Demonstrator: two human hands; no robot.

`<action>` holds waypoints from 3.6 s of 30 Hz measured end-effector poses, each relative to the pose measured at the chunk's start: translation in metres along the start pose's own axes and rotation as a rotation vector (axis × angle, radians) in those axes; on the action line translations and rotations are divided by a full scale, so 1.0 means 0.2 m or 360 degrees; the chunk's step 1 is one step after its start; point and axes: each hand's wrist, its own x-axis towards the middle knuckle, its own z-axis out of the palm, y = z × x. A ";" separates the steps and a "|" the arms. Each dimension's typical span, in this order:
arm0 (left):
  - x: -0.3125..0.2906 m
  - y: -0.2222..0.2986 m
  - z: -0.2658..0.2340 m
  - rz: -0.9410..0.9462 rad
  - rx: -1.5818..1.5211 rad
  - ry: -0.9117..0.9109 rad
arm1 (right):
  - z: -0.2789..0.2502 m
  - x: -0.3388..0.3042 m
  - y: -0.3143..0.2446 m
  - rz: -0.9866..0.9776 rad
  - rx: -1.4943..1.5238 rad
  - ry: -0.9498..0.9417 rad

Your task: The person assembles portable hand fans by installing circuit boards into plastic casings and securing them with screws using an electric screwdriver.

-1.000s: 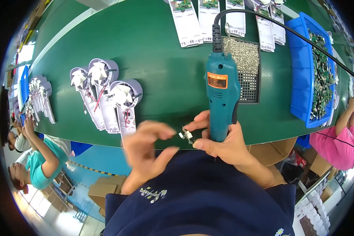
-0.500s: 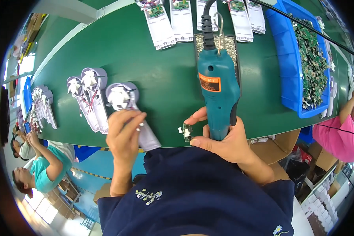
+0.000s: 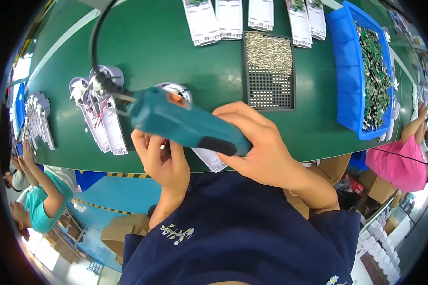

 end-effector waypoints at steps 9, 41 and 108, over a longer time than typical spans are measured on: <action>0.04 -0.06 -0.05 0.0089 0.0075 -0.0148 | 0.04 0.11 -0.01 -0.0074 -0.0235 -0.0216; 0.13 0.09 -0.08 -0.0774 -0.0515 -0.0318 | 0.20 0.13 -0.02 0.0703 0.0203 0.0283; 0.16 0.13 0.09 -0.0698 -0.0401 -0.0564 | -0.29 -0.03 0.23 -0.0943 0.1131 0.0410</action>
